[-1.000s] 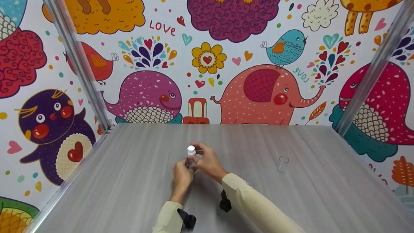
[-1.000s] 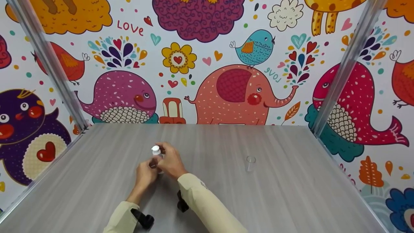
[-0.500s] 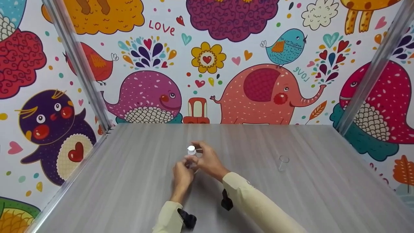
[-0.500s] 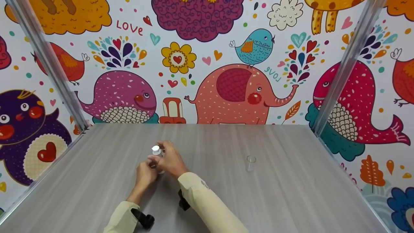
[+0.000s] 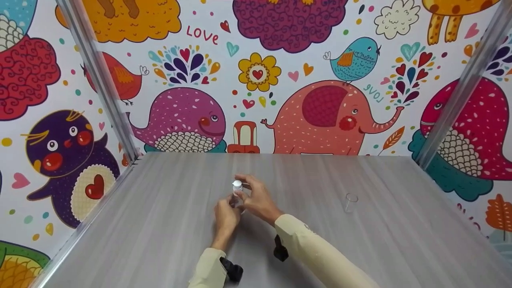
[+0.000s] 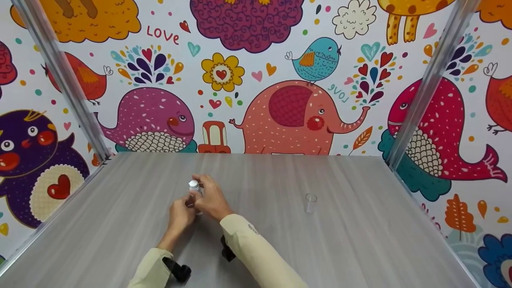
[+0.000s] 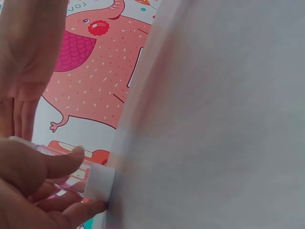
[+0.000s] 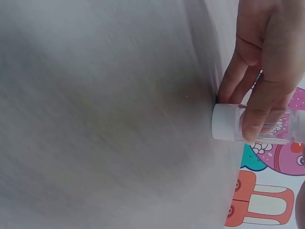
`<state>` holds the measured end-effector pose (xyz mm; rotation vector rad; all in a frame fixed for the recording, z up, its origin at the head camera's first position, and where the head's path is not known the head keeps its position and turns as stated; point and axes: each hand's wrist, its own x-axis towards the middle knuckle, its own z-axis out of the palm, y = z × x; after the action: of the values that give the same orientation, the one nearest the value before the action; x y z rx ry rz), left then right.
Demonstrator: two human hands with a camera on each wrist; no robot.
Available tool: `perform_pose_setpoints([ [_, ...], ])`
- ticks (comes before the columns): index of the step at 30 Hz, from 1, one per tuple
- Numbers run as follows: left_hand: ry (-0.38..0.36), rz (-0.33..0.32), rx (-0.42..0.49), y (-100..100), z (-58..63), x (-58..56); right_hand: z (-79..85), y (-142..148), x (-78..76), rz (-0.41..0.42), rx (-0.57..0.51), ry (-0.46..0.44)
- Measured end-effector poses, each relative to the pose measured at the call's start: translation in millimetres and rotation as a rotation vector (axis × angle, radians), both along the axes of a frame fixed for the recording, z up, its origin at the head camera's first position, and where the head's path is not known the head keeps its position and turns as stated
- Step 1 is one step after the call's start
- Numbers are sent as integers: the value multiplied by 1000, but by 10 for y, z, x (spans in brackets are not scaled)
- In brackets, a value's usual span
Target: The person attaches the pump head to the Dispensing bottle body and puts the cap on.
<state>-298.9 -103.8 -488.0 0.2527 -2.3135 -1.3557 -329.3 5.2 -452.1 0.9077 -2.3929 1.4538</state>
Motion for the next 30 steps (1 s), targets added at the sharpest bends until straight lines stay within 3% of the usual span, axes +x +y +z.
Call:
perform_pose_setpoints([
  [30,5,21,-24,2,-12,-1,-25,7,-24,-74,37,24],
])
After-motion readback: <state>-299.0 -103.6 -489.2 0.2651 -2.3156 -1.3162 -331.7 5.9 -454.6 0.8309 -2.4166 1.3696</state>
